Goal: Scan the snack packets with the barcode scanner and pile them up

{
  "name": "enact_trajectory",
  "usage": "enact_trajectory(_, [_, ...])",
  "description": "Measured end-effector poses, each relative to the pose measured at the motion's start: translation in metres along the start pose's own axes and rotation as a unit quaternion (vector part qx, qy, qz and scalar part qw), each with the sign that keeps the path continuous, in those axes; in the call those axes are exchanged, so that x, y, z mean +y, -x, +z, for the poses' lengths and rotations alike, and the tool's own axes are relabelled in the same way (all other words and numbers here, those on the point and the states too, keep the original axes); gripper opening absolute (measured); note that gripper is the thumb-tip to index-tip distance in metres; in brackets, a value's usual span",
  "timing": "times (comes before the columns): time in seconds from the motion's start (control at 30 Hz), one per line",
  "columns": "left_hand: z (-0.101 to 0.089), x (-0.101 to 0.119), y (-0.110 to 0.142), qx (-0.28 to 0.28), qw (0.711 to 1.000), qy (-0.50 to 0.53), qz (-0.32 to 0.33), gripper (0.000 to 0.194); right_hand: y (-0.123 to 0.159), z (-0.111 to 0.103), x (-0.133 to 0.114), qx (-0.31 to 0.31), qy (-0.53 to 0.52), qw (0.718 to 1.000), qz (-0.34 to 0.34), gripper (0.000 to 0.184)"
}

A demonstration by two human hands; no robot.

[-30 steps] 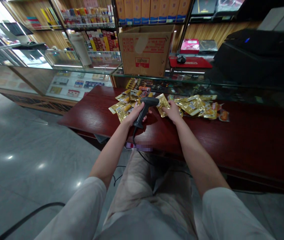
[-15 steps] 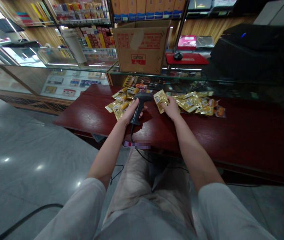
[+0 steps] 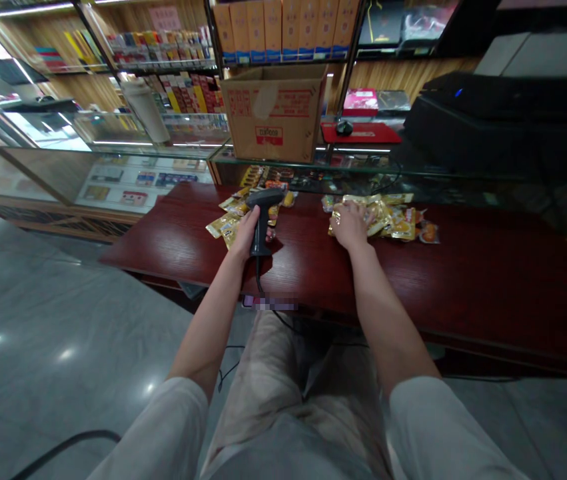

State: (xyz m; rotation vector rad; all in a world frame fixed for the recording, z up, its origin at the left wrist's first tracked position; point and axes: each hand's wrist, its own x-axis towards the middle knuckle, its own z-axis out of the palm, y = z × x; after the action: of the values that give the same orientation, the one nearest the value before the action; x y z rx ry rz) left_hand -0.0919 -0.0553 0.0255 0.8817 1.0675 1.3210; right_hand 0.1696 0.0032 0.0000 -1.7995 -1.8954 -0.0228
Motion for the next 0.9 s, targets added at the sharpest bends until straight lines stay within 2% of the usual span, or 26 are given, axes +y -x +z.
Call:
enact_trajectory(0.1, [-0.001, -0.001, 0.001, 0.006, 1.000, 0.000, 0.030, 0.064, 0.003, 0.000, -0.004, -0.039, 0.007, 0.999, -0.001, 0.029])
enact_trajectory(0.23, [-0.002, -0.002, 0.001, 0.019, 0.999, 0.016, 0.028, 0.061, 0.001, -0.001, 0.000, -0.012, 0.007, 0.999, 0.044, 0.033])
enact_trajectory(0.33, [-0.003, -0.001, 0.002, 0.034, 0.999, 0.028, 0.029, 0.058, -0.006, 0.004, -0.008, 0.002, -0.018, 0.999, 0.028, 0.037])
enact_trajectory(0.43, [-0.002, 0.001, 0.004, 0.043, 0.998, 0.043, 0.035, 0.057, -0.020, 0.016, -0.035, -0.015, -0.054, 0.998, -0.019, 0.043])
enact_trajectory(0.5, [-0.001, 0.002, 0.006, 0.043, 0.997, 0.052, 0.041, 0.055, -0.032, 0.027, -0.059, -0.048, -0.081, 0.995, -0.039, 0.053])
enact_trajectory(0.57, [-0.001, 0.003, 0.007, 0.043, 0.996, 0.058, 0.043, 0.052, -0.044, 0.040, -0.081, -0.081, -0.091, 0.992, -0.039, 0.067])
enact_trajectory(0.63, [-0.002, 0.002, 0.007, 0.046, 0.996, 0.064, 0.039, 0.052, -0.052, 0.052, -0.099, -0.109, -0.084, 0.990, -0.027, 0.071])
enact_trajectory(0.77, [-0.003, 0.001, 0.005, 0.056, 0.994, 0.082, 0.035, 0.058, -0.058, 0.073, -0.113, -0.139, -0.045, 0.989, -0.023, 0.058])
enact_trajectory(0.9, [-0.001, 0.002, 0.006, 0.056, 0.994, 0.087, 0.047, 0.062, -0.057, 0.083, -0.107, -0.108, -0.040, 0.993, -0.037, 0.039])
